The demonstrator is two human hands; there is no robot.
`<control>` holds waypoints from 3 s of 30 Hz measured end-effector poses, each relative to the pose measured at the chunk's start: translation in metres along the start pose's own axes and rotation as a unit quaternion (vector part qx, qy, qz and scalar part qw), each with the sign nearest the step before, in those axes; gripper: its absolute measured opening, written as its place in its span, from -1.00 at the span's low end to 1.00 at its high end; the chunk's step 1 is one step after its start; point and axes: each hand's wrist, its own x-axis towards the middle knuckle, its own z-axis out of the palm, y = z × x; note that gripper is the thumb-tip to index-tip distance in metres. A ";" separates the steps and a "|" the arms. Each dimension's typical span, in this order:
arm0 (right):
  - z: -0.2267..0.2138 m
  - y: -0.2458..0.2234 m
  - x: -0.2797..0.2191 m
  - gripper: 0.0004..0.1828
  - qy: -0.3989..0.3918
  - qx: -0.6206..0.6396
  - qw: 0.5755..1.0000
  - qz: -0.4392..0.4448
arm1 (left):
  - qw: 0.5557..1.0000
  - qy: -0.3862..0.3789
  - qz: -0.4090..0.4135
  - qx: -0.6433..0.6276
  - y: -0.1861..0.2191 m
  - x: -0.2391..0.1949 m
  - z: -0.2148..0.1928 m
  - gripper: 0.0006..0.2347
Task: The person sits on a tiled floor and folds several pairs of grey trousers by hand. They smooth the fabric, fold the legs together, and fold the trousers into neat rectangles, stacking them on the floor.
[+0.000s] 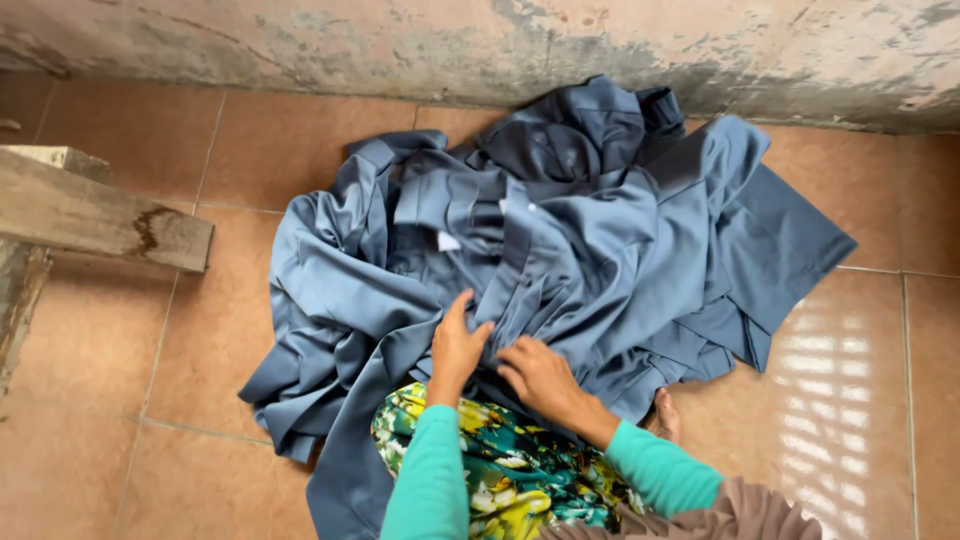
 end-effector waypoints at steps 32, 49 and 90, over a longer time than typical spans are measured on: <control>-0.130 -0.048 0.165 -0.72 -0.115 0.184 0.974 -0.072 | 0.938 0.117 -0.044 -0.323 0.023 -0.020 -0.079 -0.33; -0.088 -0.026 0.254 -0.73 -0.096 0.043 0.990 -0.091 | 0.969 0.206 0.109 -0.081 0.013 -0.047 -0.117 -0.69; -0.209 -0.004 0.307 -0.79 0.314 -0.356 0.853 -0.218 | 0.651 0.523 0.245 0.492 0.032 -0.115 -0.383 -0.85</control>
